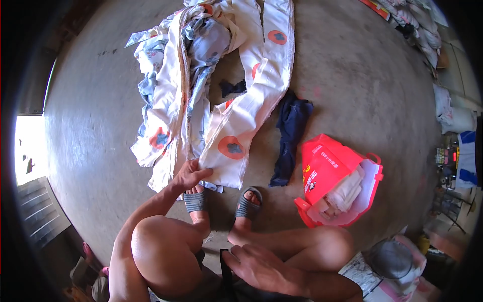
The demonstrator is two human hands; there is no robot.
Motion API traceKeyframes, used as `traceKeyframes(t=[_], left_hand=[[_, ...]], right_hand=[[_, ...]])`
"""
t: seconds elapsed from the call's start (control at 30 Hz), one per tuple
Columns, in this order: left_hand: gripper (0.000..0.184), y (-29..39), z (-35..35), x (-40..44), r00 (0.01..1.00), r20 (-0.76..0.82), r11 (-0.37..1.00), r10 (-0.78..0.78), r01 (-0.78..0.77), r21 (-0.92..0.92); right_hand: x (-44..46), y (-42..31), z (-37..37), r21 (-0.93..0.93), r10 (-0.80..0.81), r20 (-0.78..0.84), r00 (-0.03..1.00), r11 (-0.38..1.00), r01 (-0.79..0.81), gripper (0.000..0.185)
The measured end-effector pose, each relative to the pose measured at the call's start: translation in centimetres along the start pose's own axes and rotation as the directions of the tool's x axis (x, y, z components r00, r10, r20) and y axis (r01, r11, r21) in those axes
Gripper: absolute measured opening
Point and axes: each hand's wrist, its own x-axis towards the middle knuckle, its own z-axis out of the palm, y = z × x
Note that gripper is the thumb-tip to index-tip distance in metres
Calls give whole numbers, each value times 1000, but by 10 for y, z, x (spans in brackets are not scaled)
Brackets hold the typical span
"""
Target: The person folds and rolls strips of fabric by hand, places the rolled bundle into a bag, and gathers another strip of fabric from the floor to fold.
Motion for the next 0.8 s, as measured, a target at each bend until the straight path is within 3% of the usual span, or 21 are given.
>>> traceKeyframes(t=[0.03, 0.07, 0.1, 0.17, 0.2, 0.27, 0.33, 0.4, 0.43, 0.47, 0.53, 0.57, 0.63, 0.7, 0.8], left_hand=[[29, 15, 2, -12, 999, -14, 989, -42, 40, -139], [28, 23, 3, -21, 996, -23, 958, -87, 77, -277], [29, 8, 2, -18, 990, -24, 877, -141, 114, -468], [35, 6, -2, -26, 983, 45, 798, -178, 171, -578], [37, 11, -1, -31, 969, 61, 753, -240, 226, -618], [39, -15, -8, -31, 973, -53, 901, -226, 188, -390], [42, -37, -6, -28, 965, -134, 940, -224, 178, -293], [46, -52, 1, -25, 947, -185, 916, -261, 182, -358], [58, -53, -2, -27, 956, -111, 925, -272, 229, -302], [61, -59, 1, -24, 962, -166, 969, -219, 194, -154], [67, -69, 10, -18, 964, -251, 979, -90, 132, 158], [72, -70, 7, -14, 958, -203, 952, -201, 240, 190], [70, -73, 10, -14, 970, -180, 881, 165, -64, 468], [66, -81, 13, -11, 881, -75, 720, 466, -329, 611], [61, -40, 19, -25, 978, 87, 811, 187, -204, 548]], right_hand=[[-2, -1, 0, 2, 22, 65, 998, 1000, -22, 35], [-9, -4, 0, -283, -83, -35, 996, 957, 69, 38], [-22, -3, 2, -551, -210, -101, 973, 826, 121, 41], [-20, -28, -121, -904, -304, 258, 917, 259, 340, 45], [-24, -28, -120, -925, -329, 248, 911, 200, 324, 45], [-29, -20, -110, -956, -378, 228, 897, 88, 279, 44], [-28, -14, -99, -972, -407, 209, 889, 14, 235, 42], [-30, -10, -92, -966, -394, 204, 896, 68, 250, 41], [-30, -10, -88, -956, -383, 197, 902, 127, 263, 41], [-30, -11, -83, -940, -362, 185, 913, 205, 272, 40], [-26, -13, -60, -844, -309, 103, 946, 476, 248, 39], [-22, -12, -41, -720, -266, 37, 963, 661, 210, 39], [-8, -8, -8, -345, -121, -30, 992, 933, 103, 38], [0, -2, 11, -121, -45, -38, 998, 992, 40, 37], [6, -1, 18, -4, -26, -56, 998, 1000, 26, 35]])
